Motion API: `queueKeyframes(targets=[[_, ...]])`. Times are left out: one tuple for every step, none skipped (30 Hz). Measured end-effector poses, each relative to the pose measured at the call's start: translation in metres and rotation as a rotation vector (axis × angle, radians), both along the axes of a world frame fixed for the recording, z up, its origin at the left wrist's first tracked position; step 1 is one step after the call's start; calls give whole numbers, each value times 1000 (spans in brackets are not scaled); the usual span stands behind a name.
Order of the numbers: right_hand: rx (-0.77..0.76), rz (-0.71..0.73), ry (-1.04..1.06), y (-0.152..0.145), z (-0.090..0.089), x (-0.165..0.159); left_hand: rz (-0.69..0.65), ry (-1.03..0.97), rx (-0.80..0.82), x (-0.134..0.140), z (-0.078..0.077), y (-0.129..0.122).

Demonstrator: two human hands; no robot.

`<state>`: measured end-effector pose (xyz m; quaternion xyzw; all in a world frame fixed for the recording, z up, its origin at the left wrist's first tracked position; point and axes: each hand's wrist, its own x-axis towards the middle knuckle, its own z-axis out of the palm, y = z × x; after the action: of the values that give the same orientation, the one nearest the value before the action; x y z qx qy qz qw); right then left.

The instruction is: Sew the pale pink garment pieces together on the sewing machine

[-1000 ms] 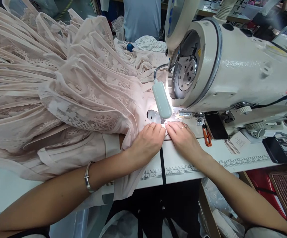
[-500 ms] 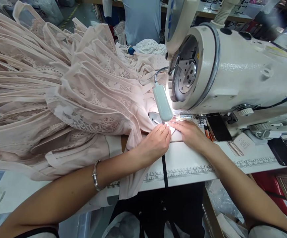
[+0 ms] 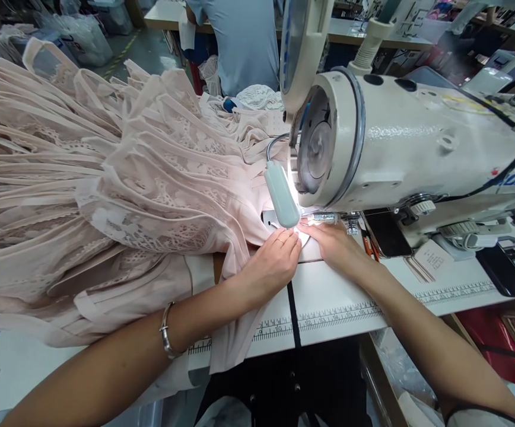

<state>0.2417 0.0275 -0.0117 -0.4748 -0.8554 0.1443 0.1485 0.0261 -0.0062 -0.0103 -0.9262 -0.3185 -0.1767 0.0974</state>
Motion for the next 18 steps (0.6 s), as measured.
queueKeyframes(targets=[[-9, -7, -8, 0, 1, -1, 0, 0, -18, 0, 1, 0], [-20, -12, -17, -1, 3, -2, 3, 2, -33, 0, 3, 0], [-29, -17, -27, -1, 4, -3, 7, 4, -42, 0, 4, 1], [-37, -23, -36, -1, 5, -4, 11, 8, -44, 0, 5, 1], [-41, -29, -45, -1, 6, -5, 16, 12, -41, 1, 6, 1], [-40, -34, -54, -1, 7, -5, 18, 14, -34, 1, 7, 2], [-37, -39, -63, -1, 7, -6, 19, 14, -26, 1, 7, 2], [-29, -40, -72, -1, 6, -6, 20, 13, -21, 2, 7, 2], [-20, -37, -80, -1, 5, -6, 23, 12, -21, 2, 7, 3], [-9, -30, -85, -1, 4, -6, 26, 12, -24, 2, 7, 3], [2, -24, -90, -1, 3, -6, 31, 14, -29, 2, 7, 3], [11, -19, -94, -1, 3, -5, 34, 18, -30, 1, 7, 3], [16, -16, -98, -1, 2, -5, 36, 24, -30, 1, 7, 3], [17, -15, -100, -1, 3, -5, 34, 29, -28, 1, 8, 4], [13, -15, -103, -1, 4, -6, 31, 33, -26, 0, 8, 4], [5, -17, -106, -1, 6, -7, 31, 36, -27, 0, 8, 4], [-9, -20, -111, -2, 9, -7, 32, 40, -33, -1, 8, 4], [-25, -23, -116, -2, 11, -8, 35, 43, -41, -1, 8, 5]])
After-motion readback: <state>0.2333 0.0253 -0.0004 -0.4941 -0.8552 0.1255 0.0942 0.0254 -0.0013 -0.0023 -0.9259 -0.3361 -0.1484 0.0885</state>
